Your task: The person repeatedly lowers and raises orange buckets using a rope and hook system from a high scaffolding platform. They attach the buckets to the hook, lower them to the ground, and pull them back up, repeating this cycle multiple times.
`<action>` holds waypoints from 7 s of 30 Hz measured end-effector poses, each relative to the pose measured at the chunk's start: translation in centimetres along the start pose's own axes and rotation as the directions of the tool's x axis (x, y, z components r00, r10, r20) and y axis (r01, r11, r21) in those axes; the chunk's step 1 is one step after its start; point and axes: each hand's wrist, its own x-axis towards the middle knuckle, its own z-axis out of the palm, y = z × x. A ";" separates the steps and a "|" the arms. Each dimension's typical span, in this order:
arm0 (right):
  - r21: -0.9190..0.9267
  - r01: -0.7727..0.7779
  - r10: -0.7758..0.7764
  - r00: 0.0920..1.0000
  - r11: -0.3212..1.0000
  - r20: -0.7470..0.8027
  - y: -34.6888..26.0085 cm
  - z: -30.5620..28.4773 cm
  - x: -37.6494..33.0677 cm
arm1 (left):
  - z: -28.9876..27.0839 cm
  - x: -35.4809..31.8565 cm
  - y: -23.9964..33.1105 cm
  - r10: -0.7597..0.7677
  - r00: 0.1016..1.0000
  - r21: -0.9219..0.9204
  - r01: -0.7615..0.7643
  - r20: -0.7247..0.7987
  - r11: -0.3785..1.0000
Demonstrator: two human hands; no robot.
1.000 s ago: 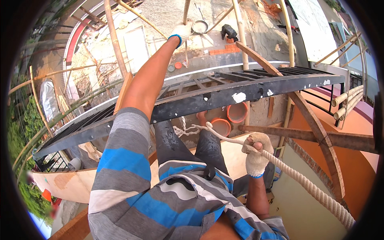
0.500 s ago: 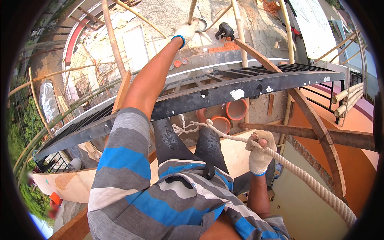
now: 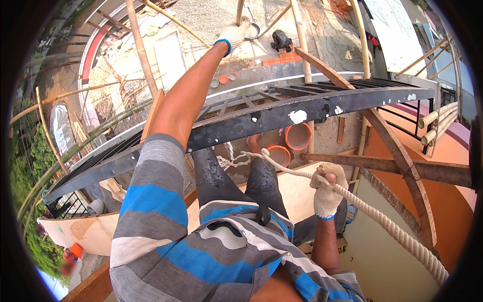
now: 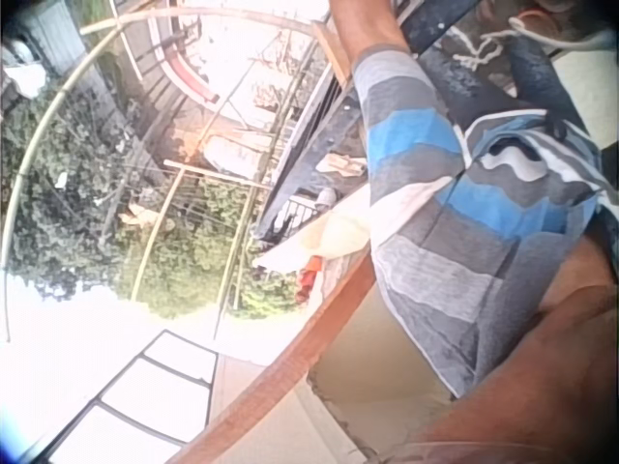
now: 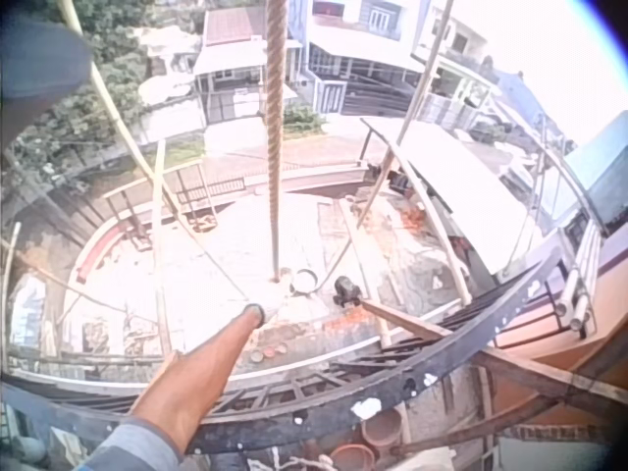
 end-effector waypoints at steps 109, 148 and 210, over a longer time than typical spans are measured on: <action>-0.426 0.051 0.054 0.971 0.903 0.231 23.1 8.8 5.0 | -11.1 -13.9 11.1 0.420 0.903 0.415 -0.352 -0.084 0.839; 0.573 0.485 -0.750 0.424 0.661 0.507 -27.0 7.5 10.9 | 0.1 -44.5 -4.6 0.184 0.972 0.401 -0.229 0.147 0.887; 0.297 0.783 -0.834 0.480 0.547 0.271 -28.0 5.0 5.1 | 6.2 -42.3 -5.8 0.148 0.976 0.597 -0.216 0.161 0.773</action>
